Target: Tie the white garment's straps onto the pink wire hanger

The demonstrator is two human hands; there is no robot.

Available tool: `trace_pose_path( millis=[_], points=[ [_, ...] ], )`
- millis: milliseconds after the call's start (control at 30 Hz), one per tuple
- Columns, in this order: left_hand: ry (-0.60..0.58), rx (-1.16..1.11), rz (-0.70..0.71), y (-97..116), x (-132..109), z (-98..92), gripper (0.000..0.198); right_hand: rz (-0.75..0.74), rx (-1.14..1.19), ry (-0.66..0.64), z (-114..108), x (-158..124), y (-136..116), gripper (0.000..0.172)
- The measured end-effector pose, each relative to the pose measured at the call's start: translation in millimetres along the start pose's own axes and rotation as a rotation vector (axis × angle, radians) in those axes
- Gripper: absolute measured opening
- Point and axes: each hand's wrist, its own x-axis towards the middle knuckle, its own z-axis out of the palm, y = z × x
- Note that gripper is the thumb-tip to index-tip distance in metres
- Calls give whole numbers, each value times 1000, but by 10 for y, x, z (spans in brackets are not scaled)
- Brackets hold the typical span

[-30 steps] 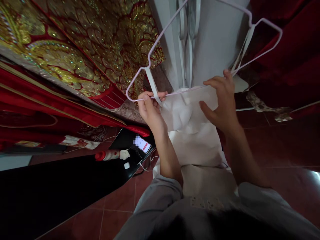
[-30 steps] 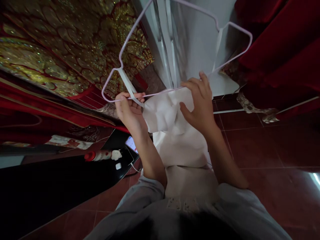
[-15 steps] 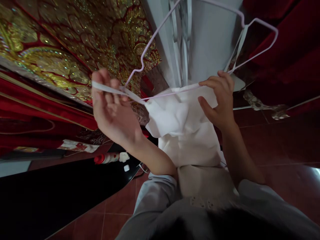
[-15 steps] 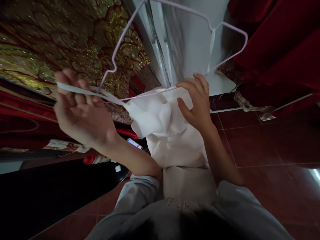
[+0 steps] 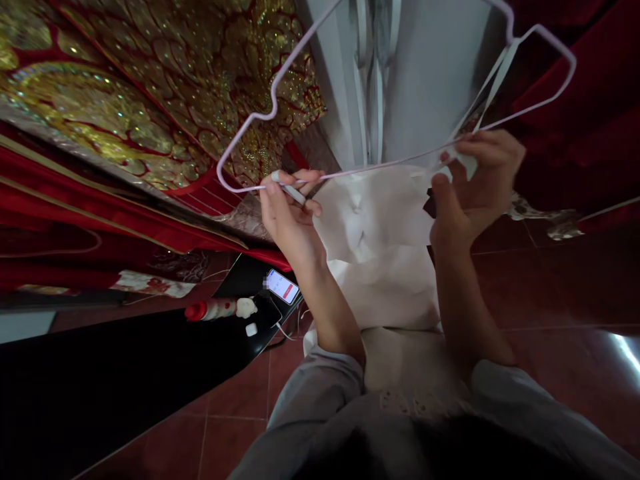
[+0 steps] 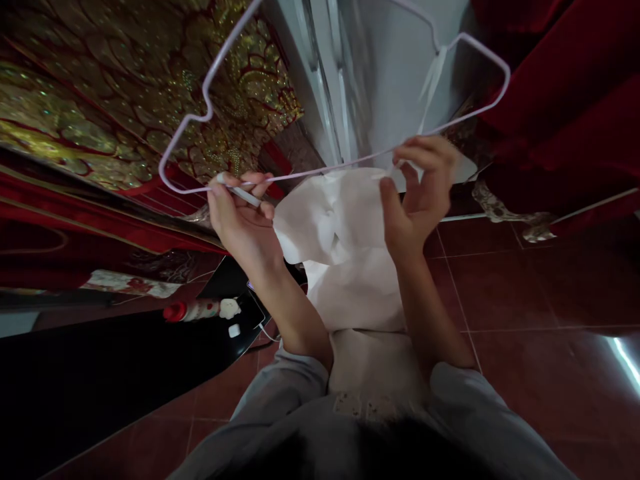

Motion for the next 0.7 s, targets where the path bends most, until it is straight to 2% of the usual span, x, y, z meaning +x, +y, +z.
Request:
trace_pose_path(
  millis=[200, 333, 400, 500, 567, 600, 667, 700],
  points=[
    [-1, -63, 48, -84, 41, -44, 24, 88, 169, 137, -220, 61, 46, 19],
    [-30, -116, 38, -44, 54, -54, 24, 65, 252, 187, -249, 163, -101, 23],
    [-30, -68, 20, -16, 48, -57, 25, -43, 258, 188, -252, 291, -201, 35],
    [-39, -24, 4, -8, 32, -73, 28, -312, 107, 248, -372, 601, -205, 46],
    [-60, -58, -4, -19, 25, -90, 30, -490, -42, 313, -552, 814, -67, 39],
    [-71, -74, -10, -25, 23, -98, 32, -561, -66, 348, -653, 892, 31, 42],
    [-80, -72, -25, -32, 20, -106, 34, -627, -18, 464, -812, 955, 226, 50],
    [-76, -54, -34, -32, 17, -105, 35, -592, -15, 539, -848, 933, 298, 46]
  ],
)
